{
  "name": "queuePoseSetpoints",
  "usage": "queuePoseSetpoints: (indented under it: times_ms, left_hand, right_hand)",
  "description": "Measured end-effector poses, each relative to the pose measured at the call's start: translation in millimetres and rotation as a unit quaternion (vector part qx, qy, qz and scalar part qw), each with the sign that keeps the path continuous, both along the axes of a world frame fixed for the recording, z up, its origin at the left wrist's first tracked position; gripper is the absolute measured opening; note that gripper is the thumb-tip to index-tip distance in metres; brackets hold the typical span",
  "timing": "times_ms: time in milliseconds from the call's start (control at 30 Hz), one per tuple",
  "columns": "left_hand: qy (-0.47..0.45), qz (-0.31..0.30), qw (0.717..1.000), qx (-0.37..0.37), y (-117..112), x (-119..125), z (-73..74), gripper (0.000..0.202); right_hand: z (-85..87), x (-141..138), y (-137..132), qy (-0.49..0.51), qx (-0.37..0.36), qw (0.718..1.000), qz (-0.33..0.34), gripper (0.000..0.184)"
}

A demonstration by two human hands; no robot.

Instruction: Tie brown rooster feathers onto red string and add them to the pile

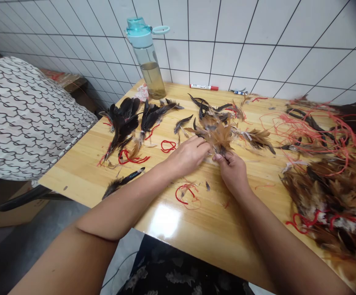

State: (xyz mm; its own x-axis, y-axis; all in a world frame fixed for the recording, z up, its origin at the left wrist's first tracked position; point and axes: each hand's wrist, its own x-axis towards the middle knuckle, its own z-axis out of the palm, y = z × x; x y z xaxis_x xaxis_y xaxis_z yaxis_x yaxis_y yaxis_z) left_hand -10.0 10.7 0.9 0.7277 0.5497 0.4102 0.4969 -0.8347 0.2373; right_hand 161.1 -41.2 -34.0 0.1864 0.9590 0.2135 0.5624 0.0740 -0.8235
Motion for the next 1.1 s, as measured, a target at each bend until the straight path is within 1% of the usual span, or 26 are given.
queuePoseSetpoints:
  times_ms: [100, 200, 400, 567, 733, 833, 933, 1000, 1100]
  left_hand:
    - [0.011, -0.022, 0.999, 0.028, -0.7, 1.3, 1.6, 0.023]
    - [0.003, -0.045, 0.998, 0.038, -0.6, 1.2, 2.3, 0.024]
    - [0.013, -0.014, 0.998, 0.052, -1.8, -1.5, 4.7, 0.026]
    - [0.023, -0.019, 0.998, 0.059, -3.1, -0.9, 6.6, 0.027]
    - [0.025, -0.023, 0.998, 0.05, -1.6, -0.5, 5.3, 0.025]
    - [0.006, -0.037, 0.998, 0.047, -0.7, 0.6, 3.0, 0.025]
    - [-0.016, -0.047, 0.998, 0.037, -0.8, 2.0, 0.7, 0.026]
    - [-0.037, -0.047, 0.998, 0.026, -1.0, 2.4, -0.5, 0.027]
    - [-0.075, -0.052, 0.996, 0.014, -1.5, 1.9, -0.4, 0.022]
  right_hand:
    - [-1.4, 0.3, 0.2, -0.008, 0.0, 1.0, 0.013, 0.022]
    - [-3.5, 2.1, 1.1, -0.002, -0.002, 1.0, 0.021, 0.021]
    - [-4.1, 5.3, 3.4, 0.021, -0.02, 1.0, 0.012, 0.021]
    - [-2.7, 4.3, 3.2, 0.026, -0.02, 0.999, 0.015, 0.021]
    - [-2.2, 3.3, 3.5, 0.027, -0.028, 0.998, 0.042, 0.018]
    - [-2.5, 2.7, 4.1, 0.036, -0.03, 0.997, 0.065, 0.015]
    - [-3.5, 3.2, 4.7, 0.055, -0.023, 0.994, 0.095, 0.016]
    - [-4.4, 4.2, 5.0, 0.07, -0.024, 0.992, 0.105, 0.018]
    - [-5.6, 5.5, 5.0, 0.1, -0.031, 0.989, 0.108, 0.019]
